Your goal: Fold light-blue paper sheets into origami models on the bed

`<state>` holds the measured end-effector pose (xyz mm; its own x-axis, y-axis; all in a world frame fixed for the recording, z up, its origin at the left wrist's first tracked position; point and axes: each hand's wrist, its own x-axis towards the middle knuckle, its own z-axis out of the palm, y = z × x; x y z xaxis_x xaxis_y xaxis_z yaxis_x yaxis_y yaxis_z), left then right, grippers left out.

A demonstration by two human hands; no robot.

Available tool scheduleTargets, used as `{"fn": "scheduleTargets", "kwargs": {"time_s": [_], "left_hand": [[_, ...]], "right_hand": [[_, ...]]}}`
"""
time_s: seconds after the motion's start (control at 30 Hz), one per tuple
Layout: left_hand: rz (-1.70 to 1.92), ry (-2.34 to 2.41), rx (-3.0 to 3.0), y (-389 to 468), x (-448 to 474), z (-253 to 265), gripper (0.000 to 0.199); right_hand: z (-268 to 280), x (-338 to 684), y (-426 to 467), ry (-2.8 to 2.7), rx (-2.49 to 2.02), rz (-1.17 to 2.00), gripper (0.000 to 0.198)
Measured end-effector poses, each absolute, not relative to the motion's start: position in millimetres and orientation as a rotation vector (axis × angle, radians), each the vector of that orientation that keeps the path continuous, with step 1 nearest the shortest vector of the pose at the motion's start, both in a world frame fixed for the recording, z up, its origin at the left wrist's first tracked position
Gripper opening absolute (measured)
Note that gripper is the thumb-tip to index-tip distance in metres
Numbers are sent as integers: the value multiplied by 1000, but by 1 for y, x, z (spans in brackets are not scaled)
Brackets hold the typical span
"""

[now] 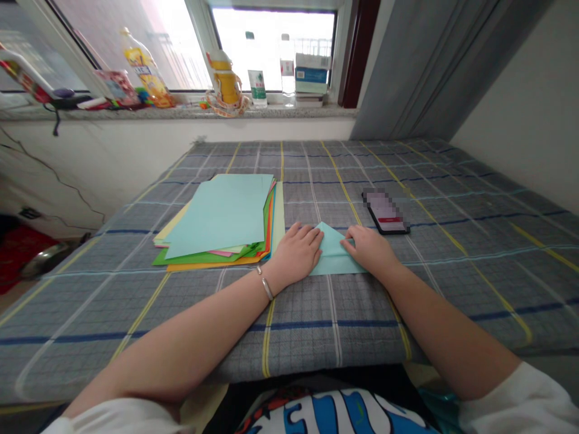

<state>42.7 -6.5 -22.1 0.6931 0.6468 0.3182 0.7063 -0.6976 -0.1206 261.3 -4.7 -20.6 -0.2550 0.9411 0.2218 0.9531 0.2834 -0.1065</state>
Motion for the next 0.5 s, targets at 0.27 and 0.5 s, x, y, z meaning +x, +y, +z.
{"fn": "scheduleTargets", "kwargs": {"time_s": [0.27,0.5], "left_hand": [[-101,-829,-3037,-11,38,-20,55],[-132,-853,-3052,-12,39,-21,57]], "right_hand": [[-21,268,1,-2256,-1723,124,13],[-5,311,5,-2031,-1804,829,27]]}}
